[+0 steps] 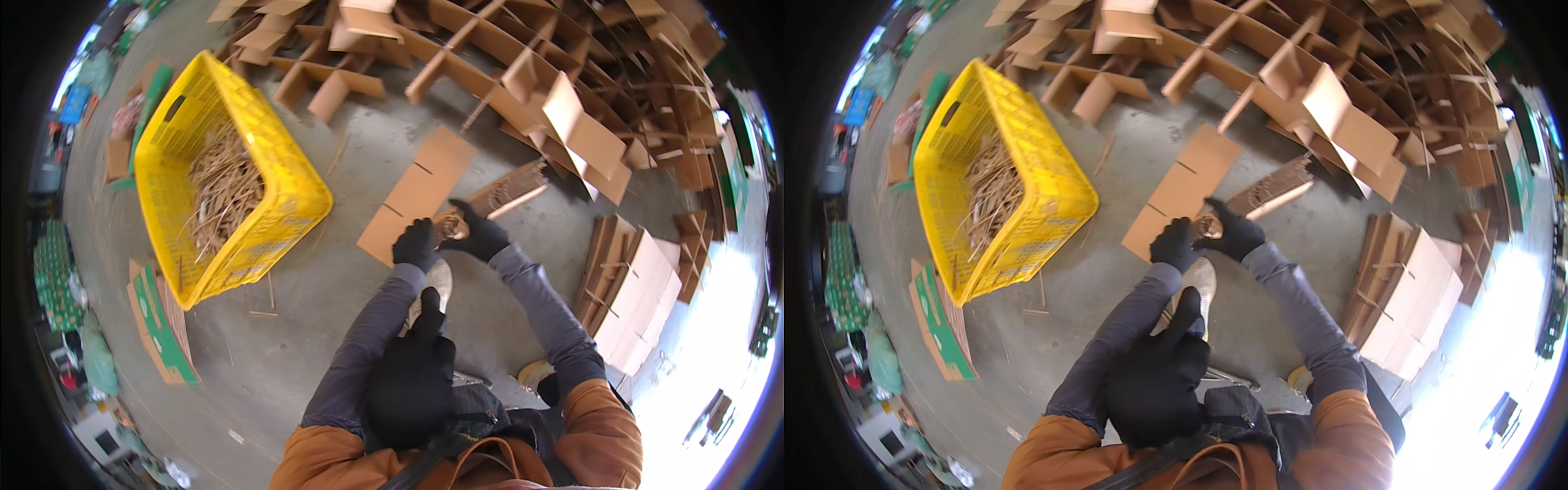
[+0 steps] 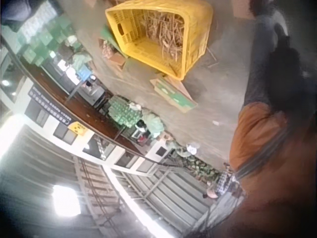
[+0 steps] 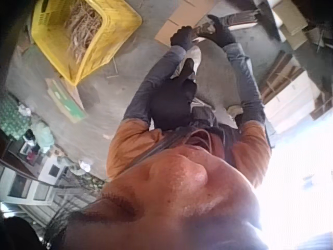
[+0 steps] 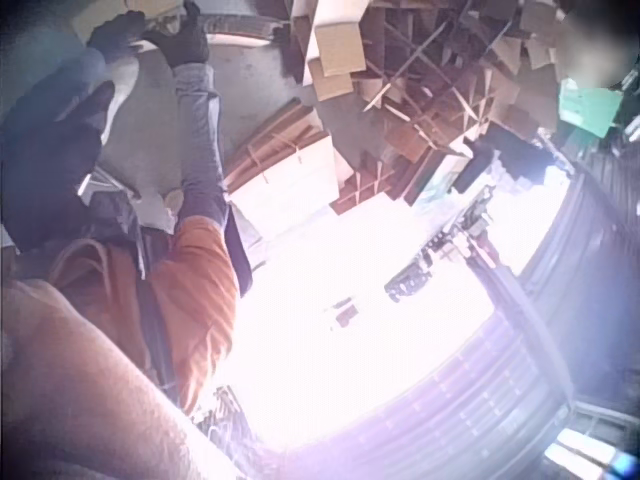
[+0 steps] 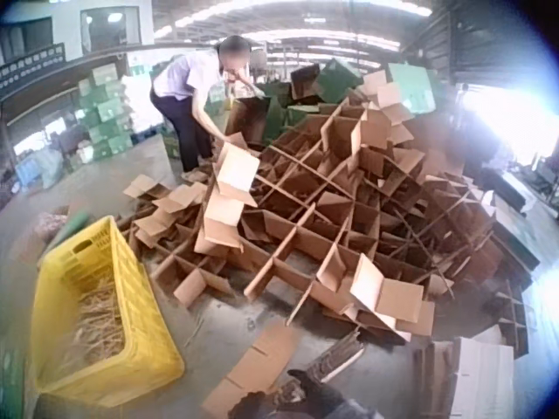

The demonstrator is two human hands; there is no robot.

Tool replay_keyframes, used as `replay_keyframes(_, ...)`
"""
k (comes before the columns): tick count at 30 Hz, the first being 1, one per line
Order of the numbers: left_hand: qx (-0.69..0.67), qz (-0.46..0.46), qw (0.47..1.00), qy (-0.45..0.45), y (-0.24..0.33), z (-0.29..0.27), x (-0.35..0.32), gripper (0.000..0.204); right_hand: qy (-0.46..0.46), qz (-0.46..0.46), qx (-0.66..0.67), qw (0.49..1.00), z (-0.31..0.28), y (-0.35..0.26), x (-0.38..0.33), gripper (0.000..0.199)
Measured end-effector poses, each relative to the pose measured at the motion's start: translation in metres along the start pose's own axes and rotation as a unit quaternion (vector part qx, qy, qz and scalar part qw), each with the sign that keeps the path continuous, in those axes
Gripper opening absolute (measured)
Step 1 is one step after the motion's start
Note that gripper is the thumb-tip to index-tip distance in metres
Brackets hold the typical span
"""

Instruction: The person assembles cardboard dividers by interlocking notched cardboard pieces and stacking them together by hand.

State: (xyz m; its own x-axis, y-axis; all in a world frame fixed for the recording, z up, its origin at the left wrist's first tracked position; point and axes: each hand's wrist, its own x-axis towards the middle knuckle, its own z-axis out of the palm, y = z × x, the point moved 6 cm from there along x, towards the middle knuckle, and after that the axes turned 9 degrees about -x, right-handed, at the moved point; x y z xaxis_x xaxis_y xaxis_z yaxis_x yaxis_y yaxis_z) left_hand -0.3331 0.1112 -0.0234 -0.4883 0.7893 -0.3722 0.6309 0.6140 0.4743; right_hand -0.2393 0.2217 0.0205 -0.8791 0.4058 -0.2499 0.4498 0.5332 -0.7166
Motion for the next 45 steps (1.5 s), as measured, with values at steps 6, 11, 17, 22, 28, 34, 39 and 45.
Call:
replay_keyframes(6, -0.009, 0.081, 0.995, 0.061, 0.003, 0.042, 0.016, 0.046, 0.161, 0.09, -0.058, 0.981, 0.045, 0.045, 0.003, 0.027)
replay_keyframes(11, -0.077, 0.089, 0.992, 0.038, -0.011, 0.006, -0.003, 0.046, 0.198, 0.103, -0.035, 0.974, 0.051, 0.012, -0.003, 0.026)
replay_keyframes(17, -0.057, 0.125, 0.991, 0.008, 0.0, -0.001, 0.011, 0.051, 0.173, 0.058, -0.03, 0.983, 0.046, 0.037, 0.007, 0.027)
replay_keyframes(22, 0.039, 0.084, 0.99, 0.111, -0.012, 0.003, 0.03, 0.066, 0.145, 0.155, 0.032, 0.977, 0.053, 0.025, 0.04, 0.029)
replay_keyframes(28, -0.025, 0.073, 0.996, -0.039, 0.021, 0.026, 0.031, 0.054, 0.166, 0.06, 0.097, 0.98, 0.043, 0.028, 0.005, 0.028)
replay_keyframes(34, -0.066, 0.132, 0.989, -0.006, 0.031, 0.041, 0.003, 0.042, 0.171, 0.142, -0.102, 0.97, 0.053, 0.042, -0.034, 0.026)
replay_keyframes(39, -0.016, 0.186, 0.981, -0.054, 0.04, 0.049, -0.01, 0.038, 0.176, 0.171, -0.037, 0.969, 0.059, 0.027, -0.073, 0.022)
replay_keyframes(45, -0.009, 0.162, 0.986, -0.034, 0.051, 0.037, 0.007, 0.04, 0.052, 0.138, -0.105, 0.983, 0.048, 0.051, -0.035, 0.027)
